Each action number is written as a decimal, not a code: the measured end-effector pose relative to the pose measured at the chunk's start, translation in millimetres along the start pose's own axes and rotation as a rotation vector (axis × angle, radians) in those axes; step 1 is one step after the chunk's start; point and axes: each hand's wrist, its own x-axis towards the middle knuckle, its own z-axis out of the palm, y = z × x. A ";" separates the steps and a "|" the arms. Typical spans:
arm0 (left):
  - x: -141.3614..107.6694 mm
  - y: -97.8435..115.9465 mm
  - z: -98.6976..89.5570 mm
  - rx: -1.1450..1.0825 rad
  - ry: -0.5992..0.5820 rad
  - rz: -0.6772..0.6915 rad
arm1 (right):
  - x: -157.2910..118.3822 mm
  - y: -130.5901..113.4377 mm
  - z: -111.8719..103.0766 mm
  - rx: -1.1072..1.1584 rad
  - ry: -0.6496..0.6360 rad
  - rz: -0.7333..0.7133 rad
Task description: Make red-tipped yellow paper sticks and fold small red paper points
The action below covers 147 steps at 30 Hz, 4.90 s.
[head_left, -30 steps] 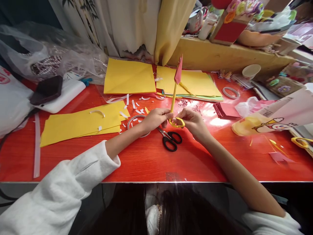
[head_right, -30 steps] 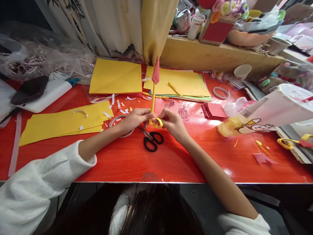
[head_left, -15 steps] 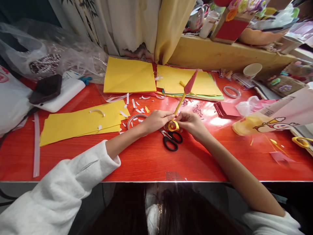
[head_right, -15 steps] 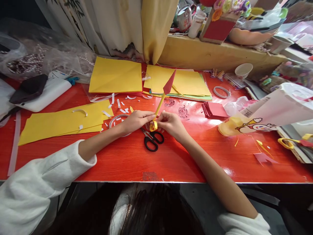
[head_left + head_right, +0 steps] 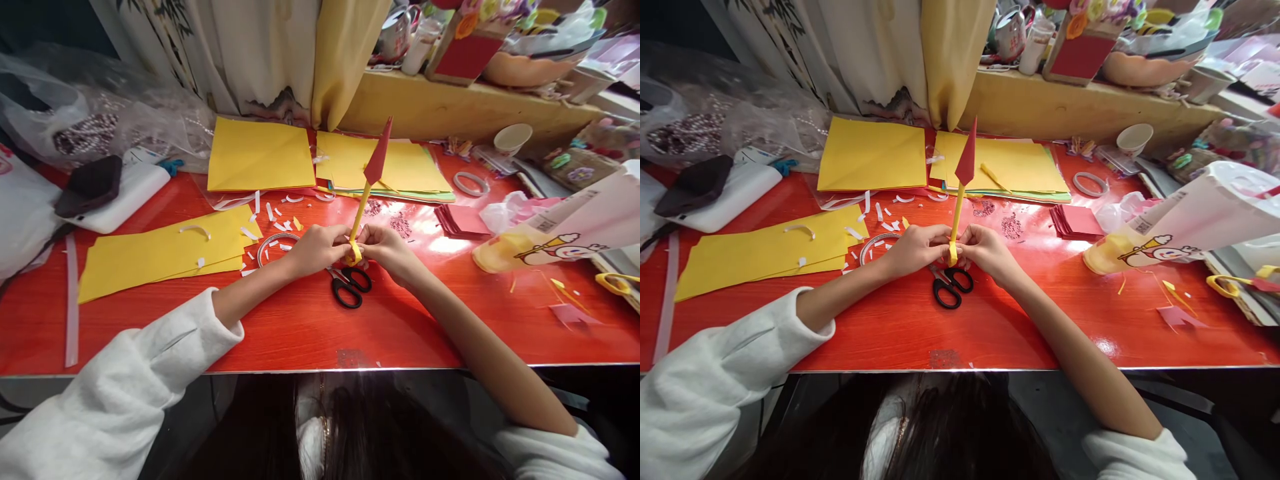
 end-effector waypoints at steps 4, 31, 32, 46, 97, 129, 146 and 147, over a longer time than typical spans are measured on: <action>0.2 2.1 0.8 0.050 0.060 0.025 | 0.7 0.6 -1.5 -0.085 -0.015 -0.056; -0.6 0.5 1.6 -0.062 0.317 0.150 | -7.7 -6.4 5.9 0.197 0.187 -0.070; 0.2 0.3 1.0 -0.096 0.338 0.131 | -8.3 -6.5 4.8 0.175 0.199 -0.120; 0.3 1.1 0.3 -0.266 0.313 0.015 | -10.7 -7.0 1.9 0.041 0.198 -0.356; 6.8 -7.5 -0.4 -0.528 0.116 0.076 | -2.7 -1.5 -7.9 0.040 -0.039 -0.102; 9.1 -6.6 0.0 -0.435 0.226 0.096 | -0.9 -5.6 -9.0 0.092 0.079 -0.132; 1.5 0.7 -1.4 0.028 0.363 0.274 | -5.6 -14.3 -14.0 0.041 0.250 -0.335; 0.8 1.4 -1.0 0.124 0.400 0.299 | -6.5 -14.2 -11.8 0.040 0.224 -0.328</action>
